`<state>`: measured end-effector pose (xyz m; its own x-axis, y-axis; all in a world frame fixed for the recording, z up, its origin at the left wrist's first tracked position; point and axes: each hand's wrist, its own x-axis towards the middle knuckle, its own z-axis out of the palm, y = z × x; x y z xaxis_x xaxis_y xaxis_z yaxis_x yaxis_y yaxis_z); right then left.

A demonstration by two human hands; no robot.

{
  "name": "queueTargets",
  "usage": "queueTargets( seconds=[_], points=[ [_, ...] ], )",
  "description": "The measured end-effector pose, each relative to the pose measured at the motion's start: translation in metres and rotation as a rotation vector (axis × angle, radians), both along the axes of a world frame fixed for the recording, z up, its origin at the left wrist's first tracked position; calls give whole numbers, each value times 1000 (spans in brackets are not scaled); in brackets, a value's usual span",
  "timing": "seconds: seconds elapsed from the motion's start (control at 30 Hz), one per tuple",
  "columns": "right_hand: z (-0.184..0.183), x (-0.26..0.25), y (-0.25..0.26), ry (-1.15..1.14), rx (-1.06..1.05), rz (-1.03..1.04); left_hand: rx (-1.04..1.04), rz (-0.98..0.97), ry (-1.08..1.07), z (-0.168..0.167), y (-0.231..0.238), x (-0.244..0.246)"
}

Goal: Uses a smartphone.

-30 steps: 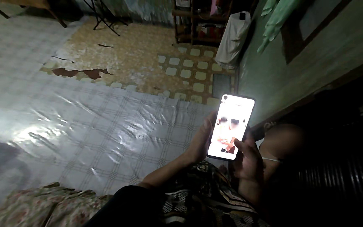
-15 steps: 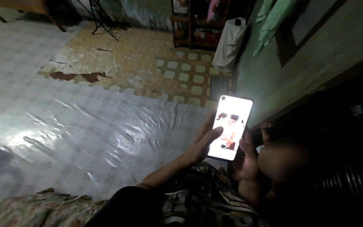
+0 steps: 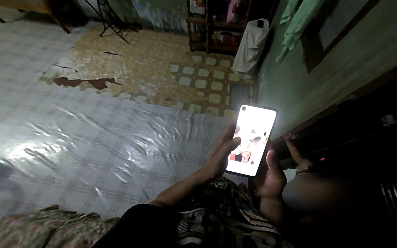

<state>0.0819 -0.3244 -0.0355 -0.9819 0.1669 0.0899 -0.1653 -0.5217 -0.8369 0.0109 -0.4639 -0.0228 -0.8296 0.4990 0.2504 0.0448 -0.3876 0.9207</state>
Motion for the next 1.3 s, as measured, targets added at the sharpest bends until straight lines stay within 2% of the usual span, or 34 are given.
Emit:
queueTargets(
  seconds=[0.13,0.8,1.3],
  points=[
    [0,0,-2,30,25,-11,-23,18,-68,-2,-1,3],
    [-3,2,0,28,3,-2,-42,18,-83,-1,-2,5],
    [-3,8,0,-34,-22,-72,-63,45,-75,0,-6,7]
  ],
)
